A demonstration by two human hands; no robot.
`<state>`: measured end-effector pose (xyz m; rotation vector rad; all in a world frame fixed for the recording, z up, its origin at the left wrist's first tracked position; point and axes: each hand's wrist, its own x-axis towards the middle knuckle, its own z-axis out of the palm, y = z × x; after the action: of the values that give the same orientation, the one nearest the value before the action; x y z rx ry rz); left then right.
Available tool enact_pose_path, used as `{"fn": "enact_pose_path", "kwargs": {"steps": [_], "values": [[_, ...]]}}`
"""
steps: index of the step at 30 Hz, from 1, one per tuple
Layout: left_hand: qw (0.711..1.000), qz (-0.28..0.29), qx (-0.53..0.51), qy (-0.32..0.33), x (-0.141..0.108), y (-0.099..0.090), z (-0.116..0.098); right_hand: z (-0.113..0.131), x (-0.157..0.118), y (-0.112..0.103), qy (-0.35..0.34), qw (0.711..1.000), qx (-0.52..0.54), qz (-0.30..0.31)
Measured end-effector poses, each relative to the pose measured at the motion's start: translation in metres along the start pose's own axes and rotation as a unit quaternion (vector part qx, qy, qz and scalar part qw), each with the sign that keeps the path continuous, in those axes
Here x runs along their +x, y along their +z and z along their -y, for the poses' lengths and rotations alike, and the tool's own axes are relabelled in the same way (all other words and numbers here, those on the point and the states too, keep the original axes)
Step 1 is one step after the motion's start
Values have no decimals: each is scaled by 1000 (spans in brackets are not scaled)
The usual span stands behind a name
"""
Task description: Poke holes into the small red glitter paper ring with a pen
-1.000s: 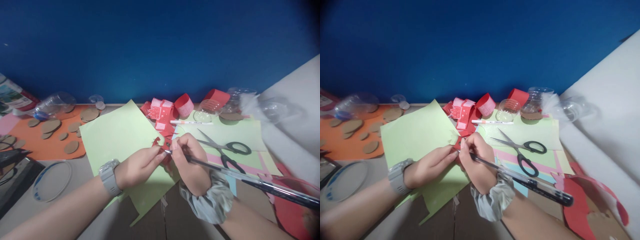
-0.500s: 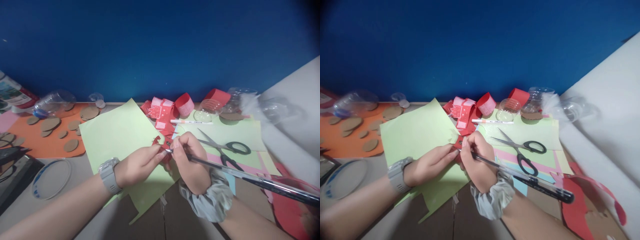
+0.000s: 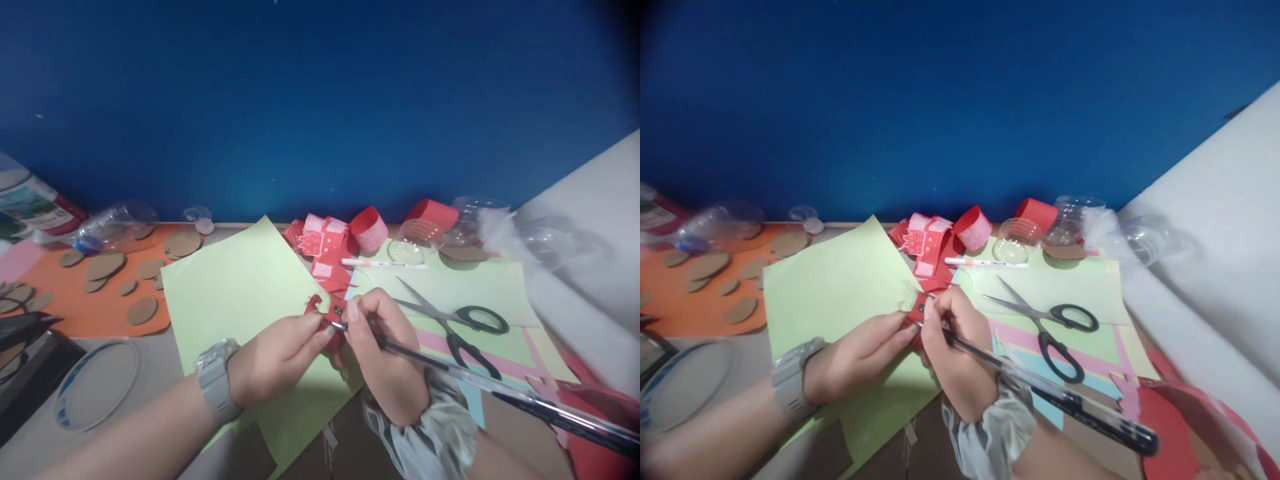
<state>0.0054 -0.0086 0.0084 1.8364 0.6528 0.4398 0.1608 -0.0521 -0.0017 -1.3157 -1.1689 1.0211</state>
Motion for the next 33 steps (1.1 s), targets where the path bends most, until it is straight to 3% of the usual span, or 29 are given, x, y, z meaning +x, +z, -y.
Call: {"fn": "enact_pose_path", "kwargs": {"steps": [19, 33], "values": [[1000, 2, -6, 6, 0, 0, 0, 6, 1, 1, -23, 999, 11, -24], [999, -8, 49, 7, -1, 1, 2, 9, 1, 1, -21, 1000, -17, -2]]}}
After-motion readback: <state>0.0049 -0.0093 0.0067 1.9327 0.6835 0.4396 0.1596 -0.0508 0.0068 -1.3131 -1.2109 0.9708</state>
